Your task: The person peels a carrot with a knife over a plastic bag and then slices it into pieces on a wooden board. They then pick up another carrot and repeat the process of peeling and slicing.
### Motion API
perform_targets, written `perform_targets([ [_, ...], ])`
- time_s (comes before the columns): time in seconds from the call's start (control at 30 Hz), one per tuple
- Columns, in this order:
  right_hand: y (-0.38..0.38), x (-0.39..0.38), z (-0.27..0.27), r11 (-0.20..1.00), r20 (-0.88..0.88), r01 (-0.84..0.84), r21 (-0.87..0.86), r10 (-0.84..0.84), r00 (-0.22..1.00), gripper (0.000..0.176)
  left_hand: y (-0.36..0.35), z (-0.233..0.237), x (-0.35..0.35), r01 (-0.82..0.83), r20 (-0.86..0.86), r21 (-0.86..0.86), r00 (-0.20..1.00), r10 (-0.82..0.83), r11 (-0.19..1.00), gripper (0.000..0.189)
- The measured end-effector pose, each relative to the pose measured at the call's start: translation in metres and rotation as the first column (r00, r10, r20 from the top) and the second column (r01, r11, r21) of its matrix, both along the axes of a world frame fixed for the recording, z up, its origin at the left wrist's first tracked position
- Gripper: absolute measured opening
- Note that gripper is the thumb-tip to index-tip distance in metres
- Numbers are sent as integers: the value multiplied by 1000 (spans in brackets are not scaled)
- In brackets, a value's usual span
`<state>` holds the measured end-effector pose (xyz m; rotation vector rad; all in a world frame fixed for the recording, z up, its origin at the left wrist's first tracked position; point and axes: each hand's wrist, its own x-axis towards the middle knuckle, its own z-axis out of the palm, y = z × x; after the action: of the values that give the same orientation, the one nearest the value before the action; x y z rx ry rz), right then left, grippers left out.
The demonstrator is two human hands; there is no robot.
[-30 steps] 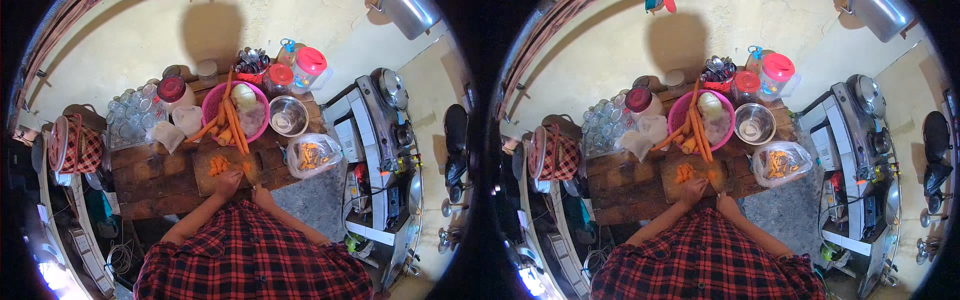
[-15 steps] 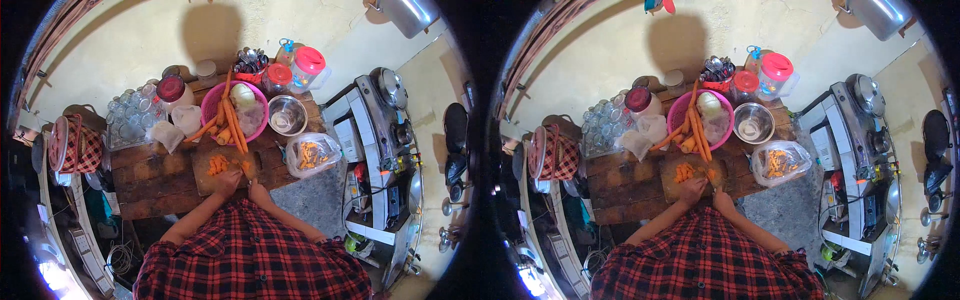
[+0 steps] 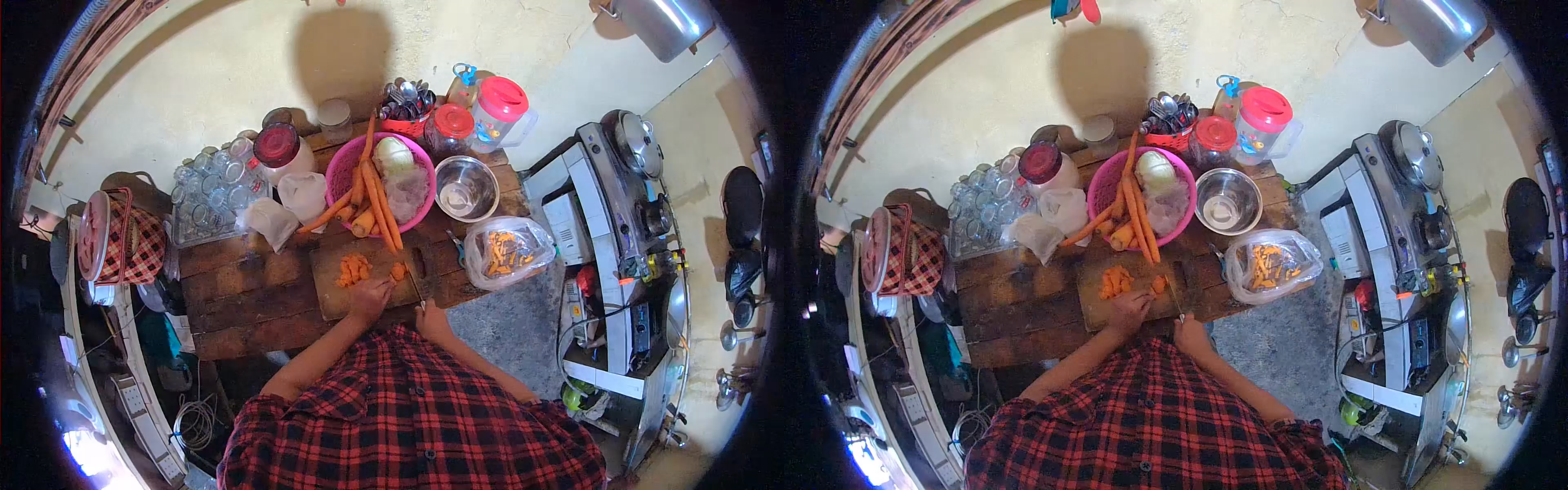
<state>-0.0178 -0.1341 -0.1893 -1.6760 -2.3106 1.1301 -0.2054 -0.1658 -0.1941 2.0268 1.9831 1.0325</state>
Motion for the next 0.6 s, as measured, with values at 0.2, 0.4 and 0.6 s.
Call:
perform_targets([
  [0.2, 17, -33, -14, 996, -189, -88, 23, 90, 978, 28, 0, -2, 0, -1, -2, -14, 1000, 1, 1000, 15],
  [0.4, 28, -10, 8, 997, -79, -59, 40, 62, 995, 33, -1, 3, -1, 32, 51, -48, 998, -29, 998, 14],
  [0.6, 28, -15, 7, 994, -68, -105, 22, 106, 992, 35, -1, -3, 1, 6, 83, -34, 997, -3, 999, 15],
])
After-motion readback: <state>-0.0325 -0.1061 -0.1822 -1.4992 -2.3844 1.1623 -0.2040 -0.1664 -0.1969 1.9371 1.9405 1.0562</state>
